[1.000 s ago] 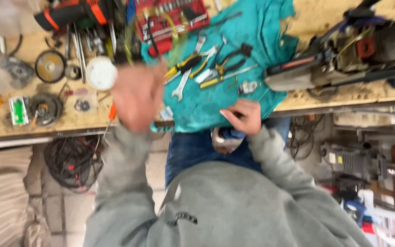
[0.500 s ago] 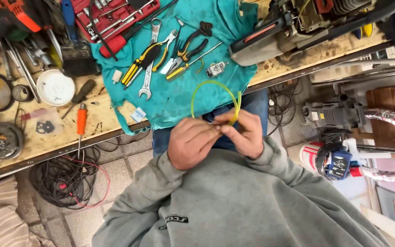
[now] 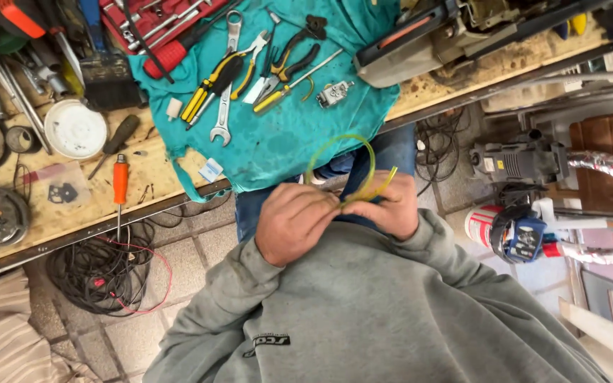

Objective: The person cleans a small carburetor with a brush and compressed air, then attaches a yellow fuel line to a chainsaw engine. The person handles the carburetor and fuel line, using a brush and air nozzle to clean the carburetor before connecting the line to the engine.

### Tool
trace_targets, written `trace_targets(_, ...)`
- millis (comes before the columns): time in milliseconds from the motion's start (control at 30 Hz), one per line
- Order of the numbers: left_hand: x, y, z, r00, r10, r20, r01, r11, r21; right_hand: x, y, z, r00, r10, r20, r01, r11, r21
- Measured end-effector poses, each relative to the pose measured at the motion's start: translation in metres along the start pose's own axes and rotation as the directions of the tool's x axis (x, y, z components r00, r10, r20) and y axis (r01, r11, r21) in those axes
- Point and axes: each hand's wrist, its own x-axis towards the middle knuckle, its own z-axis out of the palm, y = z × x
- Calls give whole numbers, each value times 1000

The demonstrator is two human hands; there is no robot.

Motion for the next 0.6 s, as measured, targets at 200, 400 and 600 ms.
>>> trace_targets(200, 16, -16, -14, 988, -151, 11, 152, 982, -116, -16, -21, -55, 993, 106, -60, -114, 984, -137)
trace_targets(400, 39, -4, -4, 996, -82, -20, 76, 975, -211, -21, -63, -84, 908, 232, -348, -348, 880, -322)
trace_targets(600, 43, 20, 26, 967, 212, 143, -186, 967, -174, -3, -88, -45, 963, -186, -195, -63, 546, -835)
